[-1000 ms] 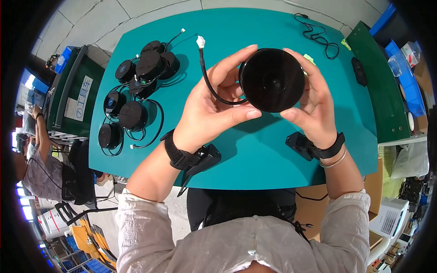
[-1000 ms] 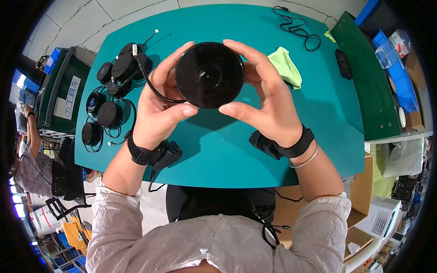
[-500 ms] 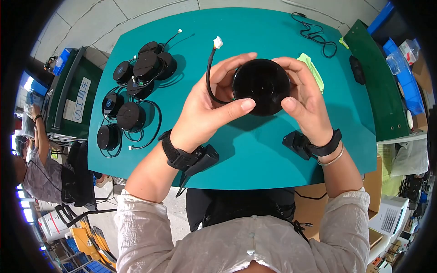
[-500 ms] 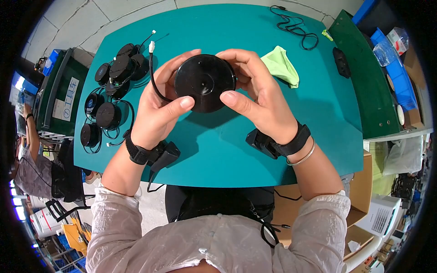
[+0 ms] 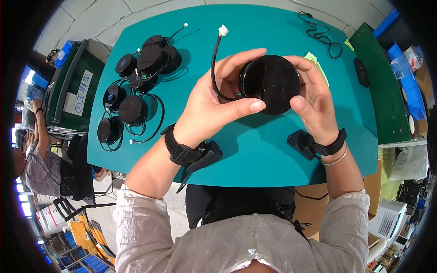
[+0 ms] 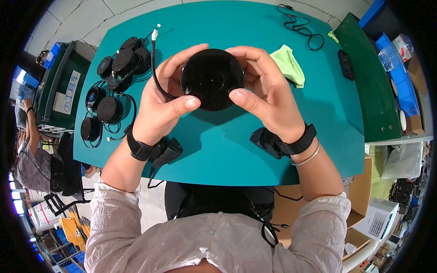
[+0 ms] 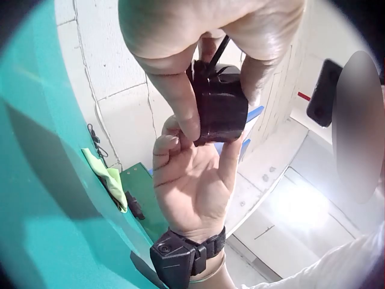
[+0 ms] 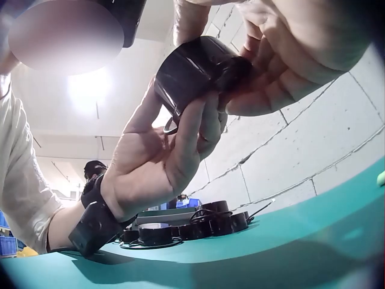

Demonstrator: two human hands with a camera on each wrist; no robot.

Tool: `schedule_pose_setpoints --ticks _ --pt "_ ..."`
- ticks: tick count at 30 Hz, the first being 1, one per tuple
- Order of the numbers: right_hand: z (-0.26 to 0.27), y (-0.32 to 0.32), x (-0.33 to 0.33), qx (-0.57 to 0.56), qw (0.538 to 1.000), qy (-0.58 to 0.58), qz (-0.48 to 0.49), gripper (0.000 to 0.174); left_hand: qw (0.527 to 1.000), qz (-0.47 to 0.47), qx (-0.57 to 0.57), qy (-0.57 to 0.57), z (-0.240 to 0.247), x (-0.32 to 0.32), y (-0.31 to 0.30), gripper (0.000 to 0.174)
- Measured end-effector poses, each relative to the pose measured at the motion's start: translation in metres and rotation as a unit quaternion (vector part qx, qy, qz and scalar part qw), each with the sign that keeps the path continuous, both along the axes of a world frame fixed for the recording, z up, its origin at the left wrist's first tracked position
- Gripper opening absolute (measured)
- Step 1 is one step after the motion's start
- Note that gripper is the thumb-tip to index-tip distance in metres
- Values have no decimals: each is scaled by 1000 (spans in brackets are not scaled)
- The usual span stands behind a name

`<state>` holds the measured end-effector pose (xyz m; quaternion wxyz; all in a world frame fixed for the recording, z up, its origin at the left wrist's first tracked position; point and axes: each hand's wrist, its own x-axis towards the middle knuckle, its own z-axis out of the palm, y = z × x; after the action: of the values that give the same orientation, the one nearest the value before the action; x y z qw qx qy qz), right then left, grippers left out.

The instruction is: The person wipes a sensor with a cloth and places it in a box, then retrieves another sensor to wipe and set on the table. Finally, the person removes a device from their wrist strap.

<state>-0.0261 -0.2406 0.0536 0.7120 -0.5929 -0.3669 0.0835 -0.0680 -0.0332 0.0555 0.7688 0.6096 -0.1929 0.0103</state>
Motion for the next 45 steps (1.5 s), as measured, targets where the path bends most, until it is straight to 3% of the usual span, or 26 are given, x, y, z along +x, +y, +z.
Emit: schedule_pose_setpoints --ticks 2,5,8,10,13,15,17,19,21,28,36,45 --pt "-1 0 0 0 1000 -5 -4 56 1000 3 5 -14 -2 0 2 78" --pt "-4 -2 2 -8 998 -50 -34 52 990 31 -131 46 -2 0 3 62" --pt "-5 -6 5 -2 999 -38 6 48 985 58 -142 84 6 3 10 55" --pt "-1 -3 1 -4 999 40 0 45 988 79 -114 65 4 4 10 48" --pt "4 -2 -3 -49 996 68 -10 46 992 72 -81 68 -1 4 10 43" --pt "10 -6 -2 -82 994 75 4 47 996 52 52 43 -4 5 14 46" --pt "9 -3 -2 -108 990 83 25 48 997 47 35 52 -4 5 14 48" --pt "4 1 -1 -57 993 98 15 51 997 41 21 58 -3 5 13 49" --pt "2 2 -1 -44 995 93 14 50 996 56 -39 60 -3 4 8 38" --pt "1 -1 1 -22 993 114 16 50 997 33 -50 58 -2 4 9 43" --pt "1 0 1 28 990 137 0 53 999 -13 -39 2 -1 4 6 69" --pt "4 -1 -2 14 994 105 25 58 998 -20 -61 24 0 5 6 75"
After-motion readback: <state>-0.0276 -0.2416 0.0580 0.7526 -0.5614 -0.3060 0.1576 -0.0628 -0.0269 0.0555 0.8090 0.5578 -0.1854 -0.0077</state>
